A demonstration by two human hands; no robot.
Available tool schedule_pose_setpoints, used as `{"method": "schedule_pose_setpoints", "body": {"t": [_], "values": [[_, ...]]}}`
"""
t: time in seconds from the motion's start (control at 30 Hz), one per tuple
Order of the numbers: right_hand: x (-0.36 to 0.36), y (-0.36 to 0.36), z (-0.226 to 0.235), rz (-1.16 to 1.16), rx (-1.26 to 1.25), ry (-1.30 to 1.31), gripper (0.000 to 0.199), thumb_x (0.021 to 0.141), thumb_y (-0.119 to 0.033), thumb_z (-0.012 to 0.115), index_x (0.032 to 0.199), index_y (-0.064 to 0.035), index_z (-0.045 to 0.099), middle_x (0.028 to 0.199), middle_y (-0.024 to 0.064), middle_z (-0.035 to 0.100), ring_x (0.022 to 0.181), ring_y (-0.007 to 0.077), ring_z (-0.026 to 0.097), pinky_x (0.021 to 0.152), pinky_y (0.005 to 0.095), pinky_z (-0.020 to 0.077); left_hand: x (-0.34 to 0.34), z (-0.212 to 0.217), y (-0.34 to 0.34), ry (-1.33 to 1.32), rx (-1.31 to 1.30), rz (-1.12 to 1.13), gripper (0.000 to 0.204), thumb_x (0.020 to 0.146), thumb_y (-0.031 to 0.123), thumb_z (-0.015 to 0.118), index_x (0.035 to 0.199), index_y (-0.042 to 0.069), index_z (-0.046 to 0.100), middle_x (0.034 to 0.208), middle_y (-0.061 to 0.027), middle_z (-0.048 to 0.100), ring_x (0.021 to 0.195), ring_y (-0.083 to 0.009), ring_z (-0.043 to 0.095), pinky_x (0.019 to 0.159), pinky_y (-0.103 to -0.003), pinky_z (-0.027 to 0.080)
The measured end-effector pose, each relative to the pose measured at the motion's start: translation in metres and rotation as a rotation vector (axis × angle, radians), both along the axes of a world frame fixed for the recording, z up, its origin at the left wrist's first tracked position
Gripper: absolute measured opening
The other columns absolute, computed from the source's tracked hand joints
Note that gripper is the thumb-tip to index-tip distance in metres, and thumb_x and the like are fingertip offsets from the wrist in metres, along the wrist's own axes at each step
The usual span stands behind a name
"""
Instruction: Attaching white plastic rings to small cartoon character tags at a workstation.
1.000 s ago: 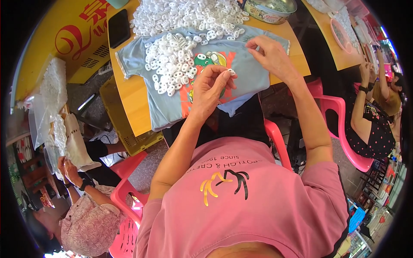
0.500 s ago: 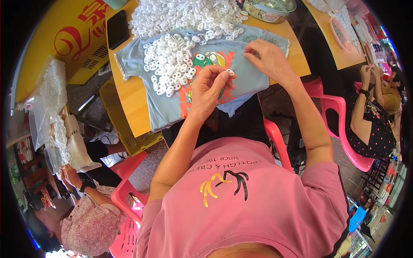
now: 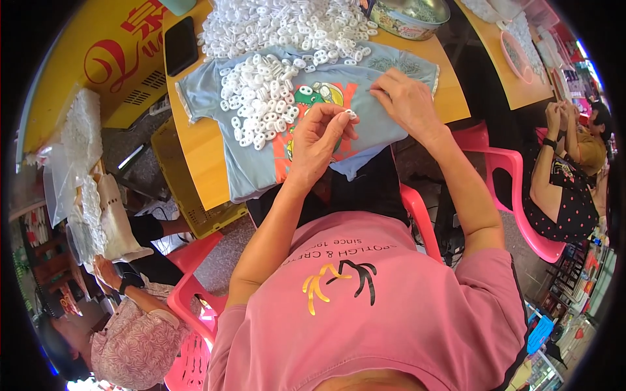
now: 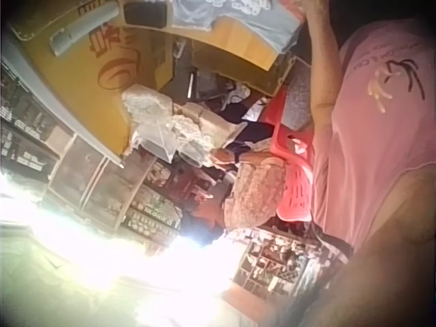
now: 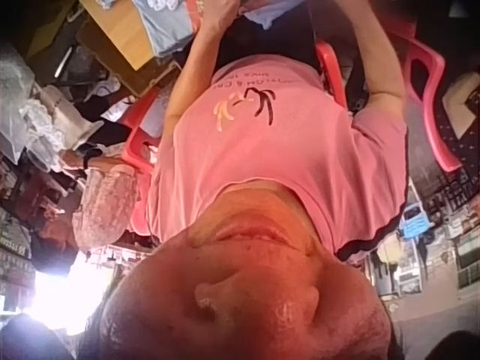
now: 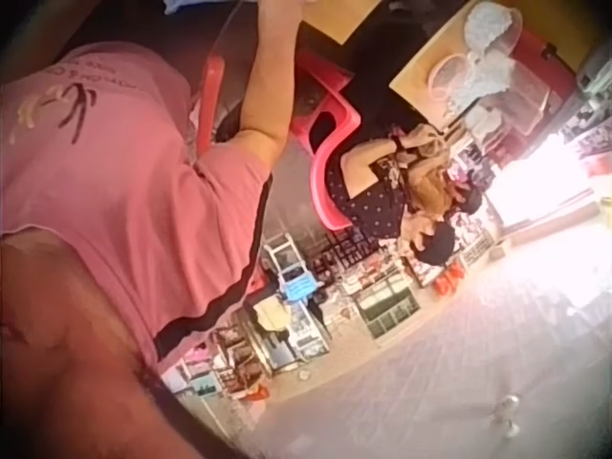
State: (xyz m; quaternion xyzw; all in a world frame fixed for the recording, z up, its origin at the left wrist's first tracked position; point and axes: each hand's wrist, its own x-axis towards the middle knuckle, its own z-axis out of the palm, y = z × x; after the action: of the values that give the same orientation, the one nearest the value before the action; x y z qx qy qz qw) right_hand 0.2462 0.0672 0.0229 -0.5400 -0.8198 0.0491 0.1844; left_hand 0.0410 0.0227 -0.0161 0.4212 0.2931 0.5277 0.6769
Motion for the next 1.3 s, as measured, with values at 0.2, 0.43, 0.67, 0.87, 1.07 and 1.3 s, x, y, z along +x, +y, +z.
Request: {"method": "schedule_pose_setpoints", "body": {"t": [0.2, 0.43, 0.67, 0.87, 1.07, 1.3], "values": [[0.001, -0.01, -0.002, 0.007, 0.069, 0.036, 0.008, 0.084, -0.014, 0.067, 0.088, -0.0063, 0.065, 0.086, 0.0065, 0.061, 0.078, 0.0287, 0.063, 0.066, 0.0376, 0.05, -0.001, 0.002, -0.002, -0.007, -0.029, 0.013, 0.013, 0.098, 0.012, 0.056, 0.103, 0.0, 0.057, 0.095, -0.009, 0.066, 0.076, -0.013, 0.062, 0.07, -0.026, 0.05], [0.001, -0.002, 0.006, 0.048, -0.019, 0.062, 0.01, 0.085, -0.015, 0.066, 0.089, -0.0061, 0.066, 0.088, 0.0076, 0.061, 0.08, 0.0299, 0.063, 0.068, 0.0391, 0.0496, -0.001, 0.001, -0.001, -0.021, -0.02, 0.02, 0.013, 0.098, 0.012, 0.056, 0.103, 0.0, 0.057, 0.095, -0.0094, 0.066, 0.076, -0.0132, 0.062, 0.07, -0.026, 0.05], [-0.003, 0.007, 0.003, 0.067, -0.06, 0.033, 0.011, 0.084, -0.015, 0.066, 0.089, -0.0051, 0.064, 0.09, 0.0081, 0.061, 0.082, 0.0307, 0.063, 0.07, 0.0398, 0.0494, 0.0, -0.001, 0.001, -0.021, -0.01, 0.009, 0.013, 0.098, 0.012, 0.056, 0.103, 0.0, 0.056, 0.095, -0.0095, 0.066, 0.077, -0.0131, 0.062, 0.071, -0.026, 0.049], [0.0, 0.014, -0.002, 0.103, -0.03, 0.098, 0.012, 0.084, -0.015, 0.067, 0.091, -0.0052, 0.065, 0.084, 0.008, 0.062, 0.074, 0.0253, 0.063, 0.066, 0.0363, 0.0489, -0.001, 0.0, 0.0, -0.014, -0.013, 0.016, 0.013, 0.098, 0.012, 0.056, 0.103, 0.0, 0.057, 0.095, -0.0096, 0.066, 0.076, -0.0131, 0.062, 0.07, -0.026, 0.049], [0.009, 0.014, 0.005, -0.145, -0.376, 0.486, 0.018, 0.087, -0.018, 0.069, 0.095, -0.0031, 0.065, 0.076, -0.001, 0.06, 0.062, 0.0047, 0.05, 0.055, 0.0224, 0.0396, -0.002, 0.001, -0.001, -0.009, -0.015, 0.014, 0.013, 0.098, 0.012, 0.056, 0.103, 0.0, 0.057, 0.095, -0.0097, 0.066, 0.076, -0.0131, 0.062, 0.069, -0.026, 0.05], [0.017, 0.012, -0.001, -0.158, -0.762, 1.177, 0.024, 0.092, -0.017, 0.066, 0.109, -0.0011, 0.066, 0.088, -0.0004, 0.062, 0.064, 0.004, 0.048, 0.061, 0.0201, 0.042, -0.001, 0.0, -0.001, -0.007, -0.002, 0.02, 0.012, 0.098, 0.012, 0.056, 0.102, 0.0, 0.057, 0.095, -0.01, 0.066, 0.076, -0.0132, 0.062, 0.068, -0.026, 0.05]]}}
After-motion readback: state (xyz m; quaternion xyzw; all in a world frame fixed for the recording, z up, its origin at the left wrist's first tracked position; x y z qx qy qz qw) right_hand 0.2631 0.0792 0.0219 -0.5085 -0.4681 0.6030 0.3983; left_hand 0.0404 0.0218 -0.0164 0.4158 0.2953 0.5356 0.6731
